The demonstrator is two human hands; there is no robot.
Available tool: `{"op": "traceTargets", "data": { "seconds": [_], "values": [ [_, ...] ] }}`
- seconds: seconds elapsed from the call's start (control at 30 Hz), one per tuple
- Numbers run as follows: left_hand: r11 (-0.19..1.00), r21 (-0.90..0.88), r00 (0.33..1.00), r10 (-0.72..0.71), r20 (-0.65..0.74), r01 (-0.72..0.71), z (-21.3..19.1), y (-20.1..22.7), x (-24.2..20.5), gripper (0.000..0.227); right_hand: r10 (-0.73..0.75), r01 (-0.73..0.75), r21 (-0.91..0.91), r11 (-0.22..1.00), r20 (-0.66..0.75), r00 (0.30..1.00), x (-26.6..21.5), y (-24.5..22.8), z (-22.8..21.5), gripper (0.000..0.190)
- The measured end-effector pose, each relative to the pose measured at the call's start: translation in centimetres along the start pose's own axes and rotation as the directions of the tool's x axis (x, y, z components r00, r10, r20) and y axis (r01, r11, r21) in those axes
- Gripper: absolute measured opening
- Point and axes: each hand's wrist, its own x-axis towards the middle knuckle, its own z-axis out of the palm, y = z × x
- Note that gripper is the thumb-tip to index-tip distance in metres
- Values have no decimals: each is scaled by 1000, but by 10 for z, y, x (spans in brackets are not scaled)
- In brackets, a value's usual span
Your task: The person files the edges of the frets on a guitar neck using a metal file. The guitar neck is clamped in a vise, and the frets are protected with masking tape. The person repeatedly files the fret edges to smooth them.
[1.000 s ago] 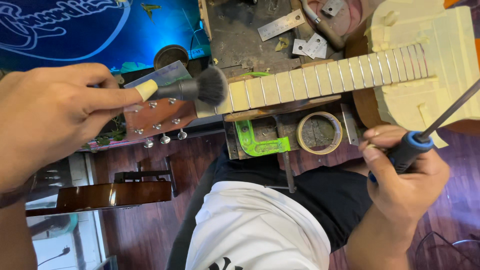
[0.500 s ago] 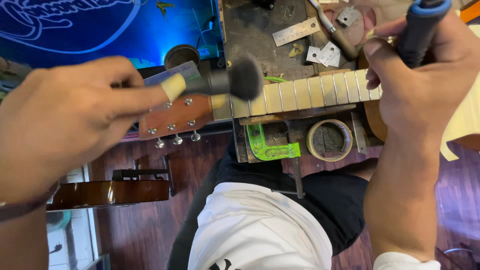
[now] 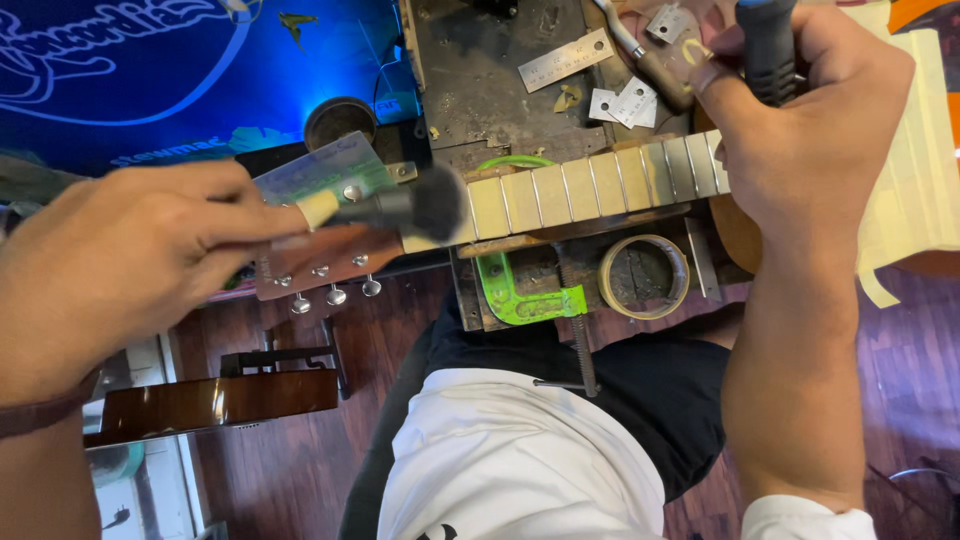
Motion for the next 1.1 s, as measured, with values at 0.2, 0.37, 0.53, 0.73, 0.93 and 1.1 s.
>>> {"op": "traceTargets", "data": {
  "seconds": [0.2, 0.37, 0.53, 0.73, 0.93, 1.1],
  "values": [
    [986, -120, 986, 95, -136, -112, 23, -8, -2, 29, 120, -122, 53, 991, 53, 991, 14, 8, 5, 18],
    [998, 60, 1000, -18, -2, 18, 5, 8, -2, 28, 99, -111, 132, 985, 93, 991, 22, 10, 6, 30],
    [990, 142, 999, 15, -28, -11, 7, 9, -4, 36, 74, -101, 280, 954, 108, 991, 29, 26, 17, 55],
    [986, 159, 994, -72, 84, 58, -9, 21, -5, 19, 80, -88, 125, 988, 66, 995, 47, 26, 31, 43],
    [852, 504, 989, -142, -39, 142, -10, 16, -4, 27, 79, -85, 193, 978, 39, 996, 31, 44, 20, 56],
    [965, 245, 977, -134, 167, 90, -26, 33, 7, 23, -98, 92, 292, 952, 8, 995, 11, 18, -7, 62]
  ]
}}
